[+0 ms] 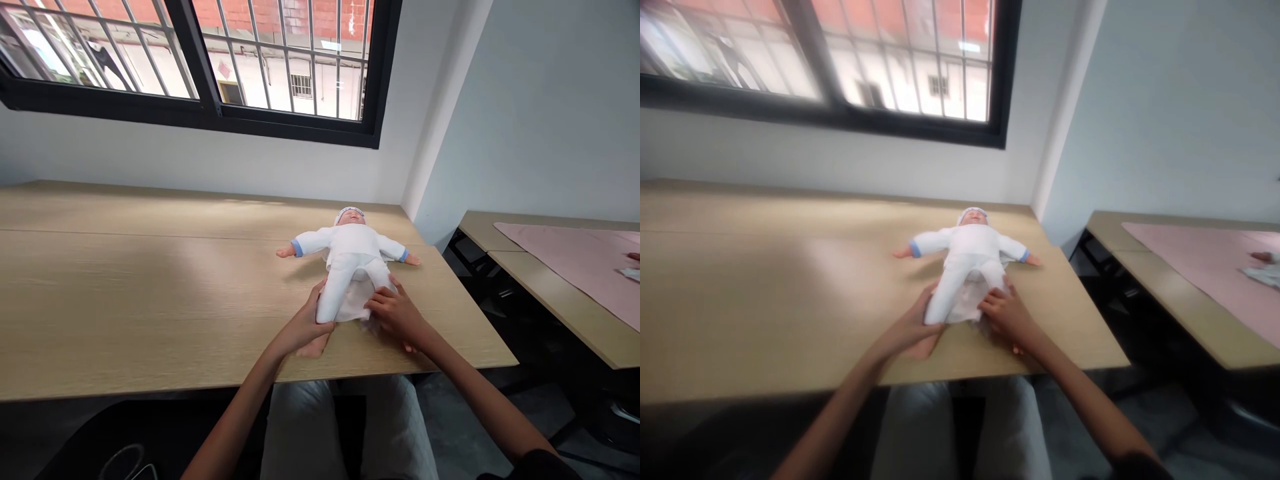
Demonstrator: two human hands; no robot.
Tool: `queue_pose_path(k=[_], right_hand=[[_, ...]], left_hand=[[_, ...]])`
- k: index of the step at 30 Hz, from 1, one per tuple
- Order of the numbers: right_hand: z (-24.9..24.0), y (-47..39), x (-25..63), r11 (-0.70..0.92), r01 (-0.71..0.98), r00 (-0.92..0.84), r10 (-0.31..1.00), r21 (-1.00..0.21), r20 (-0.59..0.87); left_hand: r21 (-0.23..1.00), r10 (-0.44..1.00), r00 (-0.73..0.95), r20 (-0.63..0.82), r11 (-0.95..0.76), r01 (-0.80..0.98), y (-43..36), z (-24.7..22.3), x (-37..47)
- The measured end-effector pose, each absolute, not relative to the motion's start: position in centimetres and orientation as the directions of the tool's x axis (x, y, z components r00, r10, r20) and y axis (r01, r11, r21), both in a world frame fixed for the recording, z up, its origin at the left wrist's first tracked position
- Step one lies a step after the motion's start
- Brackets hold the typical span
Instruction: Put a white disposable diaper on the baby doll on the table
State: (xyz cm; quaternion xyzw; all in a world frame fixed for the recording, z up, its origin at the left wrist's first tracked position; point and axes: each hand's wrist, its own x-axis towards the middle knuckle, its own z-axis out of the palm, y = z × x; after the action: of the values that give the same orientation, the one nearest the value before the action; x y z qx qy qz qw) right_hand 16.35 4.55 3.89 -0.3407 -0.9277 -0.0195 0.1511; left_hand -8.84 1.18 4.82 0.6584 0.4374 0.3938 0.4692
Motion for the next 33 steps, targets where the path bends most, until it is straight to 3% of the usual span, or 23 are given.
queue_pose_path(k=[3, 9, 15, 19, 25, 33], right_hand=[[3.5, 4.9, 16.7, 0.772, 0.613, -0.689, 0.626, -0.167, 0.365], [2.9, 4.2, 18.2, 0.721, 0.48, -0.553, 0.691, -0.499, 0.466], [3.0, 3.6, 19.7, 0.53, 0.321, -0.522, 0.791, -0.785, 0.32], [3.7, 3.6, 19.9, 0.496, 0.29, -0.55, 0.787, -0.819, 0.281], [4.9, 2.6, 18.7, 0.566, 0.318, -0.562, 0.759, -0.761, 0.33], [4.3, 1.2, 18.3, 0.463, 0.32, -0.313, 0.875, -0.826, 0.37]], left_hand=[[0.951, 0.944, 0.285, 0.163, -0.227, 0.209, 1.0, 4.7, -8.6], [0.837, 0.925, 0.303, 0.227, -0.345, 0.426, 1.1, 4.4, -7.7], [0.785, 0.909, 0.33, 0.255, -0.394, 0.478, 1.2, 4.1, -7.3], [0.727, 0.887, 0.358, 0.29, -0.448, 0.521, 1.2, 4.2, -7.3], [0.468, 0.784, 0.245, 0.57, -0.555, 0.688, 1.4, 3.7, -6.4], [0.45, 0.737, 0.338, 0.586, -0.642, 0.621, 2.4, 4.5, -6.5]])
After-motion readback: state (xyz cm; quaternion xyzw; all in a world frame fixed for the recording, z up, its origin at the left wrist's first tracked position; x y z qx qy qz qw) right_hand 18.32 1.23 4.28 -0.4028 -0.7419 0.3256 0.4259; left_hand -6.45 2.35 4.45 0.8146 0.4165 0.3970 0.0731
